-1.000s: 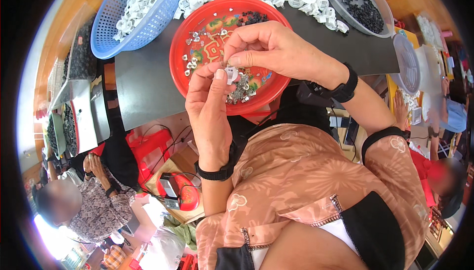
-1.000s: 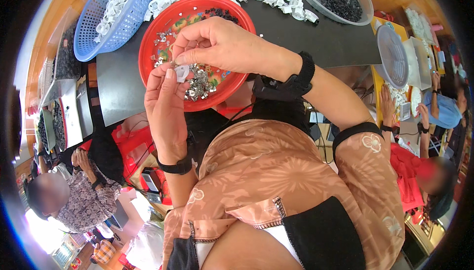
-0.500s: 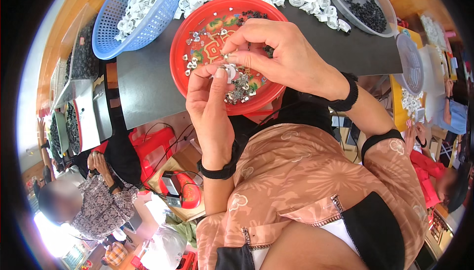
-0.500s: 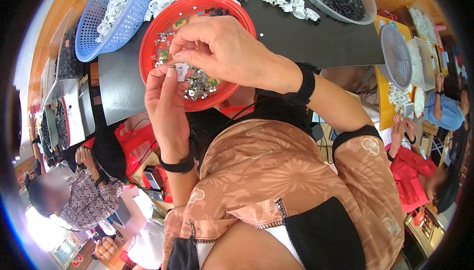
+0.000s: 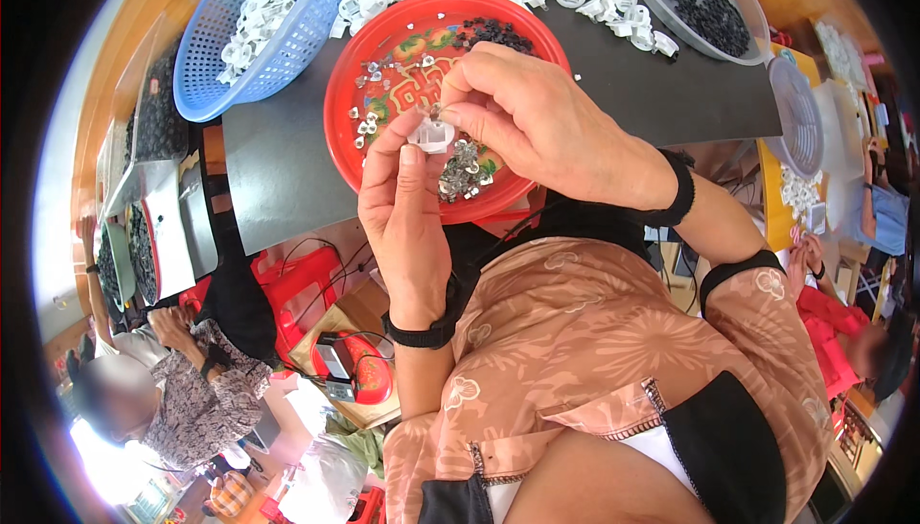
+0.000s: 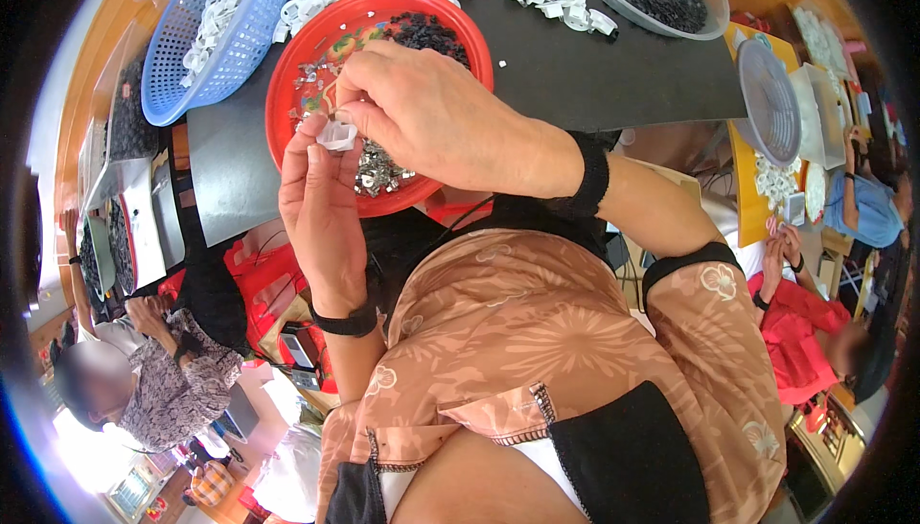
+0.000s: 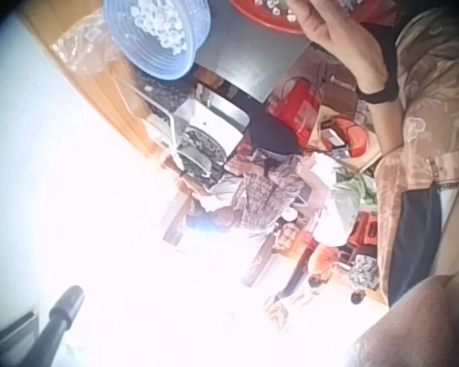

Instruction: Manually assembling small metal screws into plastic caps.

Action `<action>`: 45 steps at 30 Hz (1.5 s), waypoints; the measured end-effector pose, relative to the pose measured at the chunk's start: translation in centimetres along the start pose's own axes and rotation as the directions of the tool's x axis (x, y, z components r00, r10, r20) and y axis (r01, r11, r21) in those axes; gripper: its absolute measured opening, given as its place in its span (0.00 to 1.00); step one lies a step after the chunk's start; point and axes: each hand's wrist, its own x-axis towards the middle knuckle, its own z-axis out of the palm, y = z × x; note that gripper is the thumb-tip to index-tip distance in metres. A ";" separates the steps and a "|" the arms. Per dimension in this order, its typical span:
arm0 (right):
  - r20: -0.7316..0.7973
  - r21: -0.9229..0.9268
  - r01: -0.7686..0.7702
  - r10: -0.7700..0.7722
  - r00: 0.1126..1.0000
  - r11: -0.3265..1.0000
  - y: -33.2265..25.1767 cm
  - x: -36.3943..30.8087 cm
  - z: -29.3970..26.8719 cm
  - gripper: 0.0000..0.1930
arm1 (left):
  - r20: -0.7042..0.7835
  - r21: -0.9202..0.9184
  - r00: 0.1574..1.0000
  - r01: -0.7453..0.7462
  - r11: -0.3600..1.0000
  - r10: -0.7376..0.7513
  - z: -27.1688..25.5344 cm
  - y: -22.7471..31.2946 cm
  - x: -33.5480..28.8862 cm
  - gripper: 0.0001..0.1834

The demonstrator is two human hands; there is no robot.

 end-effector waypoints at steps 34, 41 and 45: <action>0.061 -0.156 0.140 -0.132 0.989 0.978 0.5 -0.8 0.4 0.15 | 0.001 0.031 0.999 -0.046 0.998 0.046 1.0 0.0 -0.2 0.19; -0.004 -0.122 0.081 -0.082 0.997 0.989 0.1 -1.1 0.9 0.18 | -0.017 0.015 0.999 -0.045 0.999 0.046 0.9 0.0 -0.3 0.18; -0.028 -0.117 0.048 -0.051 0.998 0.992 -0.3 -1.0 1.0 0.17 | -0.040 0.086 0.995 -0.092 0.992 0.096 1.5 0.1 -0.3 0.20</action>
